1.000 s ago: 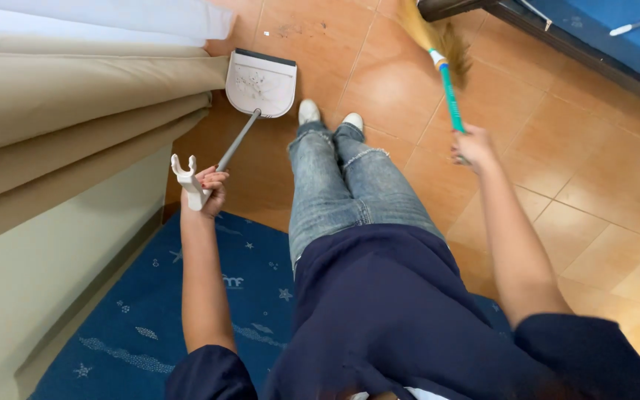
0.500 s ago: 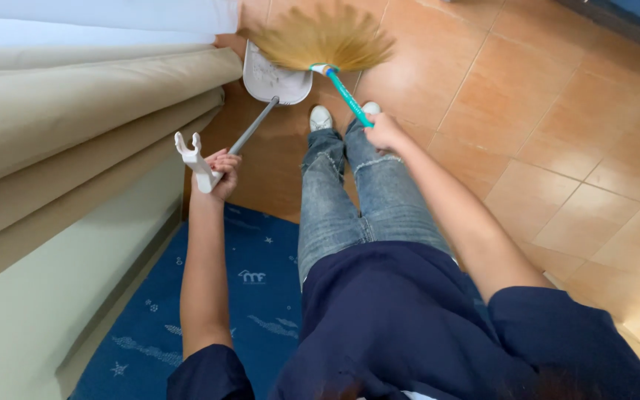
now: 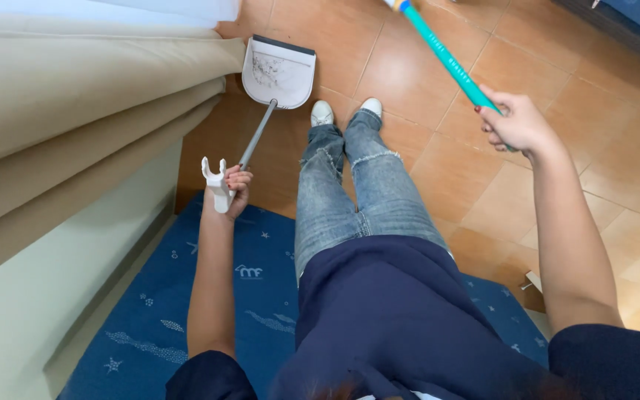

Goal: The person sweeps debris on a tiled floor into a dustpan using a broom. They move along the edge of a bed and a blue mat, repeatedly sweeping small particles into the dustpan.

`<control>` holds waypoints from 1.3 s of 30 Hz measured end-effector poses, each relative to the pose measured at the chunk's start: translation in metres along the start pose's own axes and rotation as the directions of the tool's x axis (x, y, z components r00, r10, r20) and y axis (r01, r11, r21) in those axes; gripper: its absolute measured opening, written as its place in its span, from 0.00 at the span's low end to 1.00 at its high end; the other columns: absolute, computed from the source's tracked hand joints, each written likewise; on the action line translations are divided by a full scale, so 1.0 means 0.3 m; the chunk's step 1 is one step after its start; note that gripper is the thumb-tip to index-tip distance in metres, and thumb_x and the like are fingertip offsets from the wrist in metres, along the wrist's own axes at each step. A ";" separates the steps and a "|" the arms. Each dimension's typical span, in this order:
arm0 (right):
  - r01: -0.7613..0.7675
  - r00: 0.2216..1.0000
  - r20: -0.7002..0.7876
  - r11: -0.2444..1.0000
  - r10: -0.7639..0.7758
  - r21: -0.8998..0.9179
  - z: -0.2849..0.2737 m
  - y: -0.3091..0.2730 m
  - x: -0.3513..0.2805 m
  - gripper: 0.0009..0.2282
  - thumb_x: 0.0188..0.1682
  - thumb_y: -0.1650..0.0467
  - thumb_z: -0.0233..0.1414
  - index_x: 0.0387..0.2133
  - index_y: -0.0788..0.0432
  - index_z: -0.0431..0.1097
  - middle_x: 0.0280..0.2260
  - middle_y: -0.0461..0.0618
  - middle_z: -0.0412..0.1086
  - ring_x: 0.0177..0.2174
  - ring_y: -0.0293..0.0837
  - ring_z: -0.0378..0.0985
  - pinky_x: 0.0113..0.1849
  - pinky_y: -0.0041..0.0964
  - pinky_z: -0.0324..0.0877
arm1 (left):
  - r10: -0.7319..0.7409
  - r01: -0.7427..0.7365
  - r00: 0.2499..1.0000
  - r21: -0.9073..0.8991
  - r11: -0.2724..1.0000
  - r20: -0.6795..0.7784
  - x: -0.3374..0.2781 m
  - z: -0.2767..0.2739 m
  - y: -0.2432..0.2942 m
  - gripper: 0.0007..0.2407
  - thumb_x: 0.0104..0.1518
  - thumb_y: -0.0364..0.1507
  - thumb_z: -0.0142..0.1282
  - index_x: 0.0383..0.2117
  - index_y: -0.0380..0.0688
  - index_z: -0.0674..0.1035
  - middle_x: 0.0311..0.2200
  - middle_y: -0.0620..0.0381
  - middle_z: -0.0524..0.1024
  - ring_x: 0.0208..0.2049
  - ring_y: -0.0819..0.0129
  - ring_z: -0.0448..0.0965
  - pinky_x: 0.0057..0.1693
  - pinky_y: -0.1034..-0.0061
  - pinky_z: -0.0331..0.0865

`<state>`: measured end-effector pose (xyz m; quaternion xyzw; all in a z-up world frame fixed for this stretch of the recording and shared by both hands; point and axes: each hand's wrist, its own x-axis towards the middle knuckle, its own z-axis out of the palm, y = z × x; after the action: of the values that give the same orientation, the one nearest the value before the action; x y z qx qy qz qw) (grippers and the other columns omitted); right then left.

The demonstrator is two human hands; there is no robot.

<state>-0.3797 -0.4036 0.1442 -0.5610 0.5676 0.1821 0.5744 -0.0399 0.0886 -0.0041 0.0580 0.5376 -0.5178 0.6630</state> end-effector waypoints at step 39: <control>0.144 0.986 -0.032 0.943 -0.161 -0.300 -0.052 -0.068 0.140 0.17 0.56 0.71 0.51 0.59 0.50 0.68 0.22 0.42 0.65 0.16 0.33 0.64 0.17 0.32 0.61 | 0.179 -0.140 0.978 -0.297 0.945 0.110 -0.092 -0.391 -0.160 0.13 0.69 0.25 0.39 0.48 0.18 0.64 0.22 0.58 0.61 0.18 0.76 0.63 0.23 0.85 0.61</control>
<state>-0.3572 -0.4410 0.1214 -0.6880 0.5048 0.2044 0.4797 -0.1494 0.1582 -0.0085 -0.0307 0.5544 -0.3815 0.7390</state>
